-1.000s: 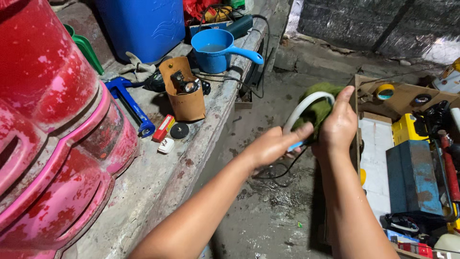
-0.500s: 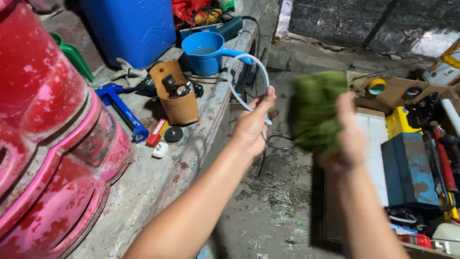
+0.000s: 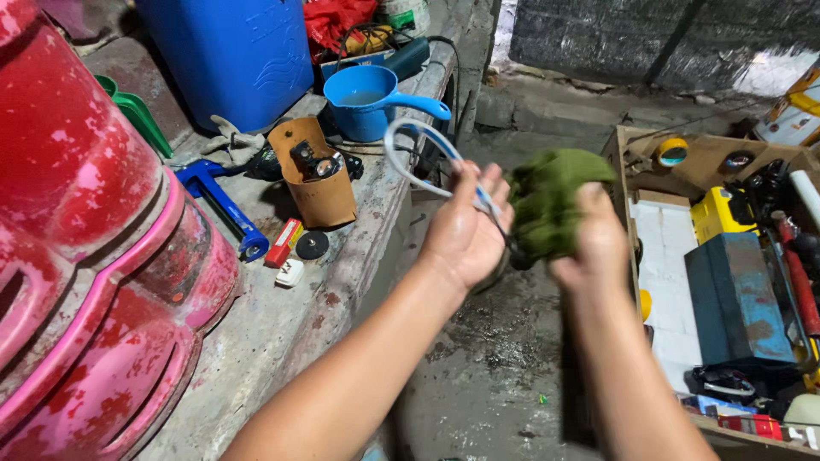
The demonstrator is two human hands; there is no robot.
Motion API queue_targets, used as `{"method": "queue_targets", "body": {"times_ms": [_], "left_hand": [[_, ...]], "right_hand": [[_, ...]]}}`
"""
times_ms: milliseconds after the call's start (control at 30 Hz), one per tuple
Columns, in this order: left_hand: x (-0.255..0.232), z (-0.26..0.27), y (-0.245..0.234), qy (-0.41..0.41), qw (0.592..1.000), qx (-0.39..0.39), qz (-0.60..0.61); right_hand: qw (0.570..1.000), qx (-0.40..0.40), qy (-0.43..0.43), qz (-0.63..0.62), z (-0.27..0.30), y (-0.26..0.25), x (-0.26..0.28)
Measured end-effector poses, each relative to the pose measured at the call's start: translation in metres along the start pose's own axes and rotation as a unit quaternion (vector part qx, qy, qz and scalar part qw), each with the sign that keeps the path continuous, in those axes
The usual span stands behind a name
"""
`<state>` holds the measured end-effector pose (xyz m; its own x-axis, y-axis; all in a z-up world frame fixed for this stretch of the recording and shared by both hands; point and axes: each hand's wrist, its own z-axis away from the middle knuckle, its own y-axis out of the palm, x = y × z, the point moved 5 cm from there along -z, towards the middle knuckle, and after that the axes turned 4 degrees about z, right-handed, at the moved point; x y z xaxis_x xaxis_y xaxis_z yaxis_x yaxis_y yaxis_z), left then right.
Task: The person wipes small tools and supplies, including a pair of goggles, a red box, and a tape measure, with a green cloth and places them one at a time into a cardboard holder on the workbench. At the end they reach toward an open toolbox on a nearby table.
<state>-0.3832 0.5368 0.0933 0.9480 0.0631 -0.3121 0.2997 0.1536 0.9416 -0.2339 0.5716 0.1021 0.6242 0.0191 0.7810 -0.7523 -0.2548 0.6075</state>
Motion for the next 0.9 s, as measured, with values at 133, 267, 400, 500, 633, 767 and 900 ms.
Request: {"method": "queue_targets", "body": {"times_ms": [133, 267, 400, 500, 633, 767, 900], "left_hand": [[-0.042, -0.011, 0.008, 0.155, 0.988, 0.013, -0.014], [-0.052, -0.027, 0.028, 0.299, 0.942, 0.091, -0.126], [-0.052, -0.002, 0.060, 0.588, 0.690, 0.128, -0.403], [-0.044, -0.005, 0.064, 0.526, 0.763, 0.098, -0.362], [0.004, 0.001, 0.077, 0.335, 0.882, 0.148, -0.295], [0.041, 0.033, 0.071, 0.195, 0.941, 0.176, -0.213], [0.043, 0.053, 0.066, 0.105, 0.971, 0.133, -0.167]], "right_hand": [[0.982, -0.055, 0.056, -0.170, 0.023, -0.014, 0.029], [0.995, 0.003, 0.056, -0.087, 0.056, 0.023, 0.037], [0.992, -0.108, 0.023, -0.067, 0.083, 0.056, 0.036], [0.982, -0.124, 0.143, -0.005, 0.079, 0.050, 0.033], [0.975, -0.057, 0.213, -0.026, 0.047, 0.020, 0.018], [0.964, -0.029, 0.204, -0.168, 0.003, -0.034, -0.004], [0.965, -0.079, 0.219, -0.118, -0.024, -0.092, -0.015]]}}
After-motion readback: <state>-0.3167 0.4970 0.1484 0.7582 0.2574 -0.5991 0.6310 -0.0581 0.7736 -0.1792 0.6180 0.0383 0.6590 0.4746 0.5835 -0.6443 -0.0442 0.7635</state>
